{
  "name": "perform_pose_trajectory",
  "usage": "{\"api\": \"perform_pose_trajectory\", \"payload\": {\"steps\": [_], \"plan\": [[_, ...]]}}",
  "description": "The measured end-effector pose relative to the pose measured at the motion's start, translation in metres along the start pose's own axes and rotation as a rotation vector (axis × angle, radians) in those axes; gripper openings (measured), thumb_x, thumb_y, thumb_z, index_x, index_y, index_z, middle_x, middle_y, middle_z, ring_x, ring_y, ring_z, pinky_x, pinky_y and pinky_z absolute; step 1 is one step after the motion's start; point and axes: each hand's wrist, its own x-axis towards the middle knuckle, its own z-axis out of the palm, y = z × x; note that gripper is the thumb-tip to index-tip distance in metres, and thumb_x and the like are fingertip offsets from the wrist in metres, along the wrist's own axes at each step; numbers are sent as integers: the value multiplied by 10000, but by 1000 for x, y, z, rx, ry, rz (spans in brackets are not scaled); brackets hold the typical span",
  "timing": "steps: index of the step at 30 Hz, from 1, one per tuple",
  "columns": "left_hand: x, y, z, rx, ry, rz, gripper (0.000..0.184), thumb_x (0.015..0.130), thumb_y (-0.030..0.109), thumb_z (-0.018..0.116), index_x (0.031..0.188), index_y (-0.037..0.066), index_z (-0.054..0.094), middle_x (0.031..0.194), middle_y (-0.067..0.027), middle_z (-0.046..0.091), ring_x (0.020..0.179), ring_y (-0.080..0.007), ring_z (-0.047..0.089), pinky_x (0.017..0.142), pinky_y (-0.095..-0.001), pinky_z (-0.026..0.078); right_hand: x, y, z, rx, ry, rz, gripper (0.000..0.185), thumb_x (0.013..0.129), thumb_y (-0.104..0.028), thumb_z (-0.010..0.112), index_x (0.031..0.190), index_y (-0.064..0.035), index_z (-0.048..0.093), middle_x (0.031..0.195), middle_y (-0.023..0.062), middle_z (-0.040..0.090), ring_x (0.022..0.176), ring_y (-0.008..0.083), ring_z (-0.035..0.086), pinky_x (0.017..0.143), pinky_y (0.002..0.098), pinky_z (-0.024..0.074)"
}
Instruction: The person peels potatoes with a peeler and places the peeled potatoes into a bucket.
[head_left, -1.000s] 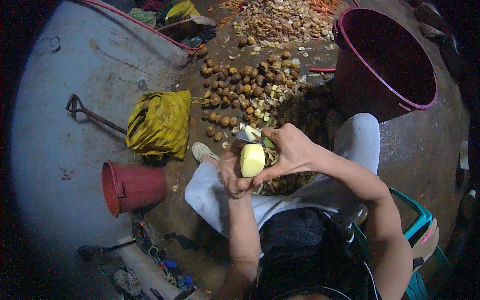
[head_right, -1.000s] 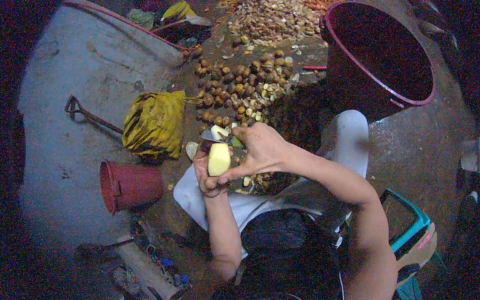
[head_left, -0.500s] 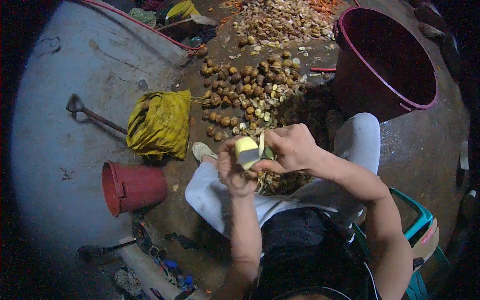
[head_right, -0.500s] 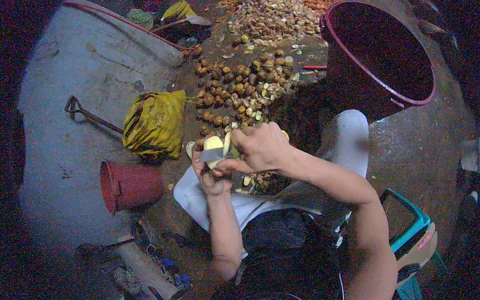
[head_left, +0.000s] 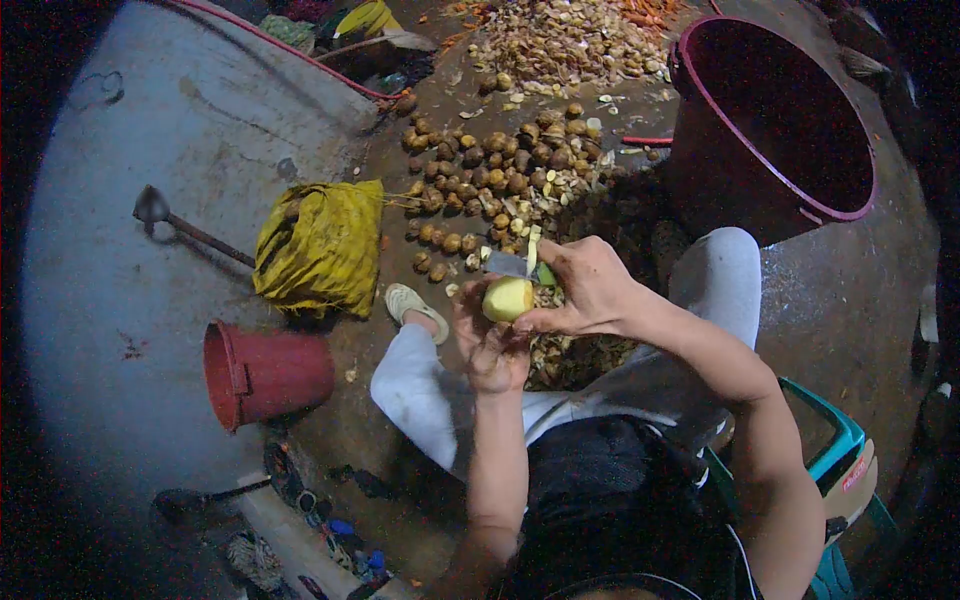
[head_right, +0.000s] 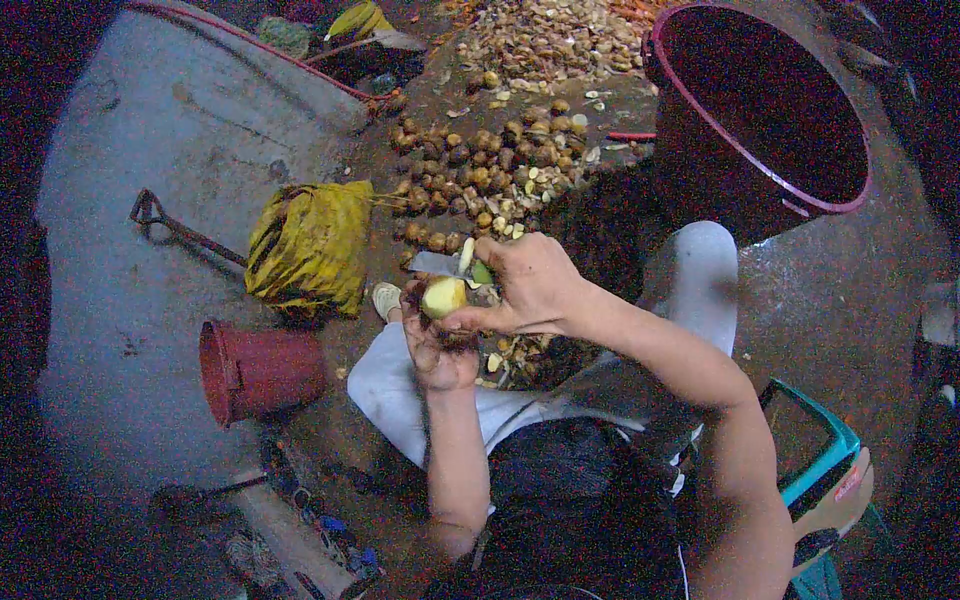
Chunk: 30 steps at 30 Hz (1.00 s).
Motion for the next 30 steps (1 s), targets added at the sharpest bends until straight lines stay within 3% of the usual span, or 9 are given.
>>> {"api": "perform_pose_trajectory", "payload": {"steps": [9, 10, 12, 14, 18, 20, 27, 29, 30], "plan": [[2, 1, -5, 116, 93, 11, 429, 734, 73, 719, 1114, 25, 525, 1112, -99, 573, 1041, -242, 572, 931, -367, 455, -2, -3, 9, -14, -35, -39, 551, 828, -561, 544, 689, -29, 587, 481, 171, 496, 477, 392, 536, 468, 438, 441], [-1, -1, -13, 42, 164, -58, 414, 770, 125, 696, 1139, 32, 533, 1095, -104, 597, 1009, -255, 590, 901, -373, 482, -1, -4, 9, -13, -35, -42, 551, 828, -561, 544, 689, -29, 587, 481, 171, 496, 477, 392, 536, 468, 438, 441], [-2, -1, -18, -34, 234, -124, 407, 806, 177, 673, 1164, 38, 540, 1077, -109, 622, 978, -268, 607, 872, -378, 508, 3, -1, 5, 325, -65, 148, 571, 861, -551, 497, 713, -8, 596, 499, 192, 491, 475, 378, 519, 469, 423, 421], [2, -1, -14, -282, 399, -208, 342, 848, 180, 632, 1141, 20, 557, 1063, -132, 630, 988, -276, 606, 833, -373, 533, 6, 8, 9, 318, -57, 167, 571, 915, -496, 426, 722, 19, 580, 514, 205, 486, 465, 354, 483, 472, 415, 400], [8, 2, -9, -518, 328, -315, 385, 854, 206, 627, 1154, -15, 530, 1044, -145, 597, 918, -267, 581, 735, -318, 576, 6, 20, 14, 476, -54, 328, 607, 969, -432, 329, 648, 52, 505, 480, 180, 435, 438, 291, 398, 486, 428, 369], [8, 2, -10, -519, 325, -323, 383, 855, 204, 625, 1158, -10, 529, 1042, -141, 589, 906, -265, 571, 738, -321, 576, 7, 23, 14, 536, -73, 437, 611, 970, -473, 332, 565, -19, 387, 467, 43, 330, 466, 134, 299, 444, 336, 288], [8, 3, -5, -530, 311, -337, 379, 864, 221, 610, 1171, 13, 534, 1040, -171, 590, 896, -275, 575, 730, -351, 577, 8, 23, 13, 425, -79, 347, 610, 971, -468, 327, 601, 11, 406, 474, 55, 351, 449, 160, 328, 446, 356, 301], [6, 2, -10, -462, 313, -317, 378, 862, 221, 611, 1170, 15, 536, 1033, -166, 600, 902, -280, 587, 732, -367, 575, 9, 16, 9, 353, -77, 270, 601, 961, -459, 355, 691, 46, 537, 510, 211, 463, 461, 334, 436, 507, 435, 392], [5, 1, -14, -395, 313, -297, 376, 861, 221, 612, 1169, 17, 539, 1027, -161, 609, 908, -285, 599, 734, -383, 572, 10, 14, 8, 353, -78, 270, 601, 961, -459, 355, 691, 46, 537, 510, 211, 463, 461, 334, 436, 507, 435, 392]]}}
